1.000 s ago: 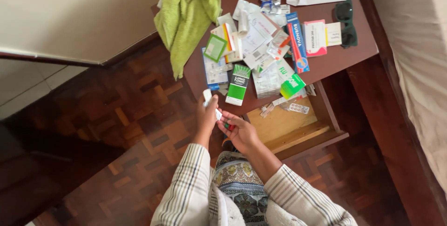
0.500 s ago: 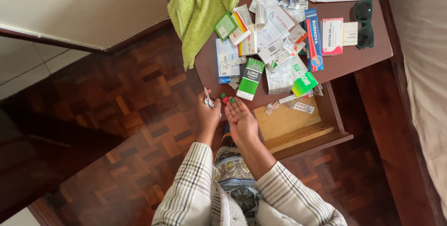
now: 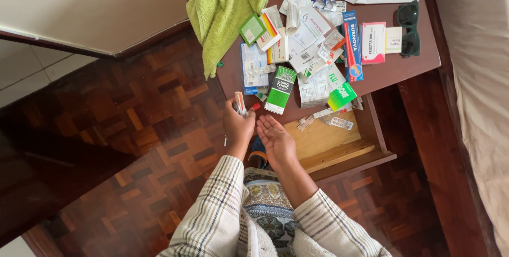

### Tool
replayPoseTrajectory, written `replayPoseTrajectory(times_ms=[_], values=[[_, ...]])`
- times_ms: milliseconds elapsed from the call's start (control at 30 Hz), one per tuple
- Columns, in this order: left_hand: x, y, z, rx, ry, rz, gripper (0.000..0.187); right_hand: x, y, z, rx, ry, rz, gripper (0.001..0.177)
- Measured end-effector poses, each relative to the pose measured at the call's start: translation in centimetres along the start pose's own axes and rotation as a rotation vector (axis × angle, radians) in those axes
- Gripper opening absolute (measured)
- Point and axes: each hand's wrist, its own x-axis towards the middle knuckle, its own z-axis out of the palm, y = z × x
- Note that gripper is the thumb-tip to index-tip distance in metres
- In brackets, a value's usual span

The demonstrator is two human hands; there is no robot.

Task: Organizing various pharmaceutical medications and items in a nightstand drawer.

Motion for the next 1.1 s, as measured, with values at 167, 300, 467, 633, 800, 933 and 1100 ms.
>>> replayPoseTrajectory(times_ms=[167,300,467,633,800,933,1100], values=[[-0.7,0.1,0.8,-0.034,0.054,0.144,0.070,0.6,-0.1,-0.9,0.021,-0.040,-0.007,0.055],[-1.9,-0.3,1.2,-0.215,0.080,0.248,0.091,0.7,-0.4,-1.0,-0.004,-0.046,0.013,0.054],[-2.4,-1.1,1.4,-0.339,0.052,0.391,0.091,0.6,-0.7,-1.6,-0.028,-0.044,0.024,0.052],[-2.2,-0.6,1.0,-0.367,-0.035,0.449,0.087,0.2,-1.2,-2.0,-0.034,-0.059,0.029,0.052],[-2.5,-1.0,1.3,-0.490,-0.073,0.455,0.088,-0.4,-1.8,-3.4,-0.068,-0.050,0.048,0.048],[-2.8,-2.0,2.0,-0.486,-0.033,0.478,0.089,0.4,-1.0,-8.5,-0.106,0.020,0.051,0.035],[-2.7,-1.8,1.9,-0.481,0.053,0.475,0.093,0.2,-1.8,-13.5,-0.130,0.186,0.072,0.022]])
